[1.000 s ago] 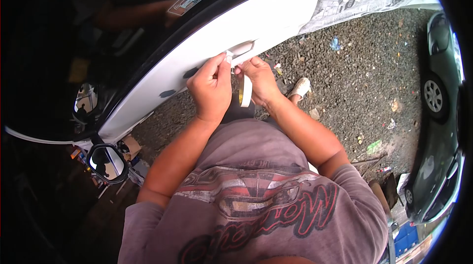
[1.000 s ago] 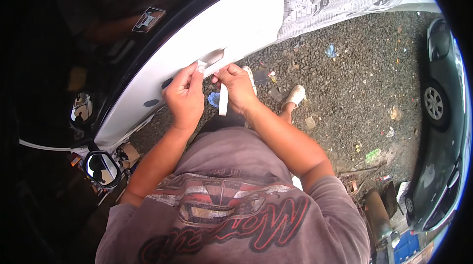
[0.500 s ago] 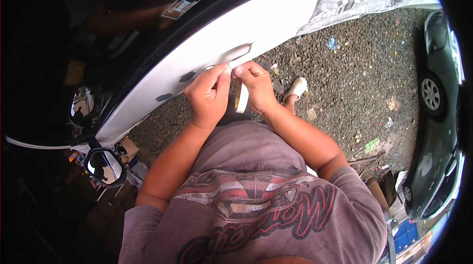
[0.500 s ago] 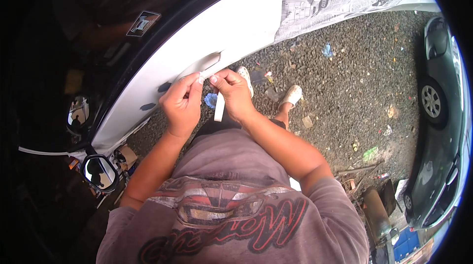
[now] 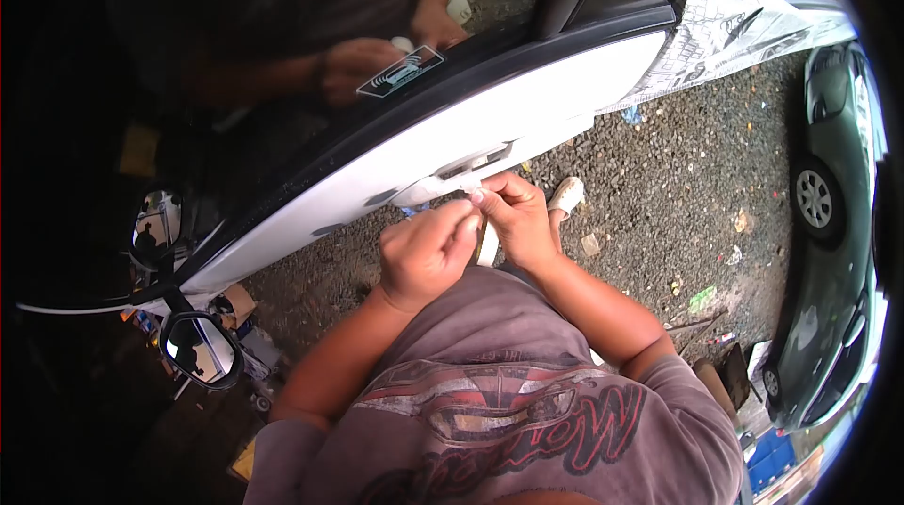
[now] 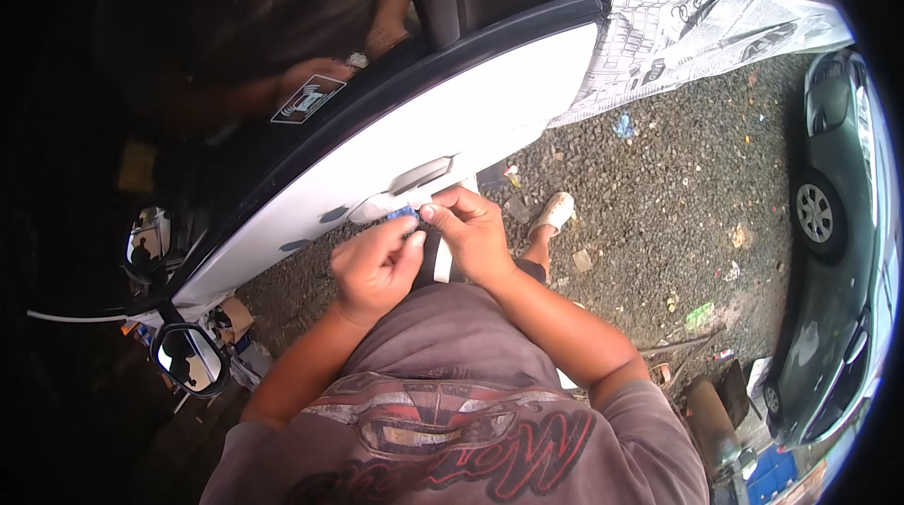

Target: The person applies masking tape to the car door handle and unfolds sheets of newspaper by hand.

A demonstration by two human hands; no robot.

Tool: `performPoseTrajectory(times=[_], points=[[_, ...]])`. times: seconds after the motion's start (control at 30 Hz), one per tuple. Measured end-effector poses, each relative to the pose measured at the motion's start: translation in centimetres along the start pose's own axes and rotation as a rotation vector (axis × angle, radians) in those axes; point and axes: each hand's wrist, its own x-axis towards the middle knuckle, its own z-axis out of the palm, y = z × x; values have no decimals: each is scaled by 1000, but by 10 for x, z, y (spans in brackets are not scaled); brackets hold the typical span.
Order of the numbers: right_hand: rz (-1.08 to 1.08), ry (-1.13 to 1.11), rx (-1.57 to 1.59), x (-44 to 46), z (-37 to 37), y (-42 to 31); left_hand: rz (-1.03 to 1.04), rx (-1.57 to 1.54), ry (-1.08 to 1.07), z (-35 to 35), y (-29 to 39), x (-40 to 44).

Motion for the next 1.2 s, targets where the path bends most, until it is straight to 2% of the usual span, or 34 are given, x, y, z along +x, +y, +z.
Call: performPoseTrajectory(times=[0.03, 0.07, 0.1, 0.17, 0.23, 0.3, 0.47, 0.53, 0.67, 0.77, 0.87, 0.97, 1.03, 1.13, 1.2], points=[[15, -9, 25, -2, 1, -1, -116, -96, 57, -2, 3, 1], [-8, 8, -32, -2, 2, -2, -250, -121, 19, -7, 5, 4], [-11, 11, -33, -2, 4, -4, -247, -124, 17, -9, 9, 12], [16, 24, -41, -3, 8, -8, -565, -239, -159, -10, 15, 25], [22, 23, -37, -4, 6, -9, -535, -152, -240, -10, 13, 34], [48, 32, -109, -3, 5, -10, -643, -273, -323, -11, 20, 42], [50, 0, -168, -3, 5, -19, -598, -186, -353, -13, 16, 44], [73, -17, -196, -6, 5, -25, -430, -15, -340, -13, 18, 45], [29, -89, -299, -12, 3, -37, -388, 40, -342, -12, 19, 48], [-2, -147, -269, -12, 2, -37, -458, 44, -405, -14, 22, 53], [-29, -197, -155, -17, 0, -38, -541, -105, -490, -19, 17, 54], [48, -248, -37, -18, 3, -45, -635, -259, -537, -25, 18, 54], [176, -163, 29, -19, 1, -47, -770, -377, -578, -35, 27, 59], [104, -76, -62, -15, -5, -41, -718, -241, -480, -31, 26, 39], [137, -56, -141, -10, 0, -46, -723, -203, -517, -29, 25, 37]])
